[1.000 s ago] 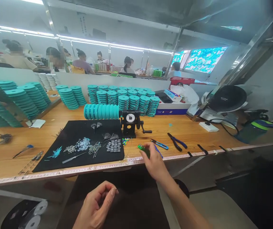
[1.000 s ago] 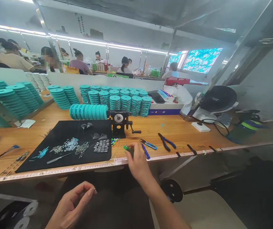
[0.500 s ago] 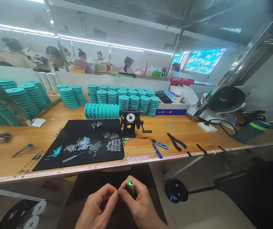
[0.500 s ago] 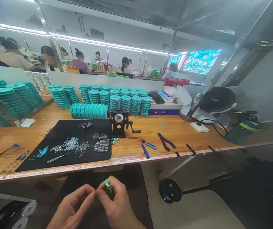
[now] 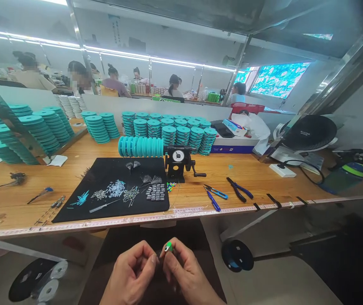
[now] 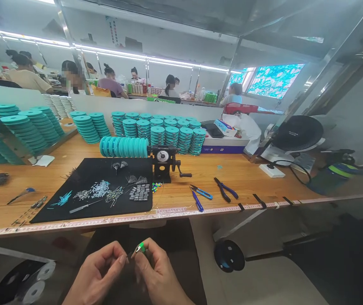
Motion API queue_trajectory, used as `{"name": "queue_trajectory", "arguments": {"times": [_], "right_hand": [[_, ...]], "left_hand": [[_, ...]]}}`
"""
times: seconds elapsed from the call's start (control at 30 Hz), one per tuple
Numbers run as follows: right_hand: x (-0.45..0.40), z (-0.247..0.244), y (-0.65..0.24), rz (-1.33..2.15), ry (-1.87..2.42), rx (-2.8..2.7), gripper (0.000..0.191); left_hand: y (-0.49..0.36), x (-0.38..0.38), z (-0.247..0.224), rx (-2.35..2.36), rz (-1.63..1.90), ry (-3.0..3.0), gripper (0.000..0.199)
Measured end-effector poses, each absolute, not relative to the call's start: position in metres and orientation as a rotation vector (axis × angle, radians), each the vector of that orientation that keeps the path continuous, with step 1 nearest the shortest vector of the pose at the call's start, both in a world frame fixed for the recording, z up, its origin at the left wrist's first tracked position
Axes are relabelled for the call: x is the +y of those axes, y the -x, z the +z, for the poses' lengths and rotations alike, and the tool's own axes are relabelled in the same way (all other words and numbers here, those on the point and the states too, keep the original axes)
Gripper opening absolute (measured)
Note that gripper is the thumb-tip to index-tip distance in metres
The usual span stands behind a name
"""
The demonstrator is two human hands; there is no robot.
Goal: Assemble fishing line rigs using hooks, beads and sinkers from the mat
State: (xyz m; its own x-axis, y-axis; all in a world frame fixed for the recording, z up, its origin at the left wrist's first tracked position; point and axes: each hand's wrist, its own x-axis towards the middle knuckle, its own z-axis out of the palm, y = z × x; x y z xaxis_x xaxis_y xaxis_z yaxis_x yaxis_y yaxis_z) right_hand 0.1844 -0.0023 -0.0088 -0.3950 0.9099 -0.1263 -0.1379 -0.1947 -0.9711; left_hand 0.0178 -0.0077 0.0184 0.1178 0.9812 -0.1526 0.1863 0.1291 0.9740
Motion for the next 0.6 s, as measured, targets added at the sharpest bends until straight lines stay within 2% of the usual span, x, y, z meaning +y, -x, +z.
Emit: {"name": "queue_trajectory", "arguments": {"times": [0.1,0.2,0.47,0.6], "right_hand": [[-0.003,-0.019,-0.178,1.782,1.046,-1.136,0.060],[-0.002,-0.027,-0.174,1.848,1.097,-1.016,0.067],[-0.002,-0.025,-0.177,1.900,1.115,-1.012,0.058],[-0.003,-0.022,-0.181,1.784,1.102,-1.192,0.054]], "left_hand": [[-0.022,-0.007,0.017,1.208,0.929,-1.157,0.044],[-0.026,-0.007,0.018,1.092,0.945,-1.055,0.046],[-0.029,-0.007,0.015,0.954,0.930,-0.859,0.044],[-0.031,-0.007,0.009,0.903,0.938,-0.791,0.042]]}}
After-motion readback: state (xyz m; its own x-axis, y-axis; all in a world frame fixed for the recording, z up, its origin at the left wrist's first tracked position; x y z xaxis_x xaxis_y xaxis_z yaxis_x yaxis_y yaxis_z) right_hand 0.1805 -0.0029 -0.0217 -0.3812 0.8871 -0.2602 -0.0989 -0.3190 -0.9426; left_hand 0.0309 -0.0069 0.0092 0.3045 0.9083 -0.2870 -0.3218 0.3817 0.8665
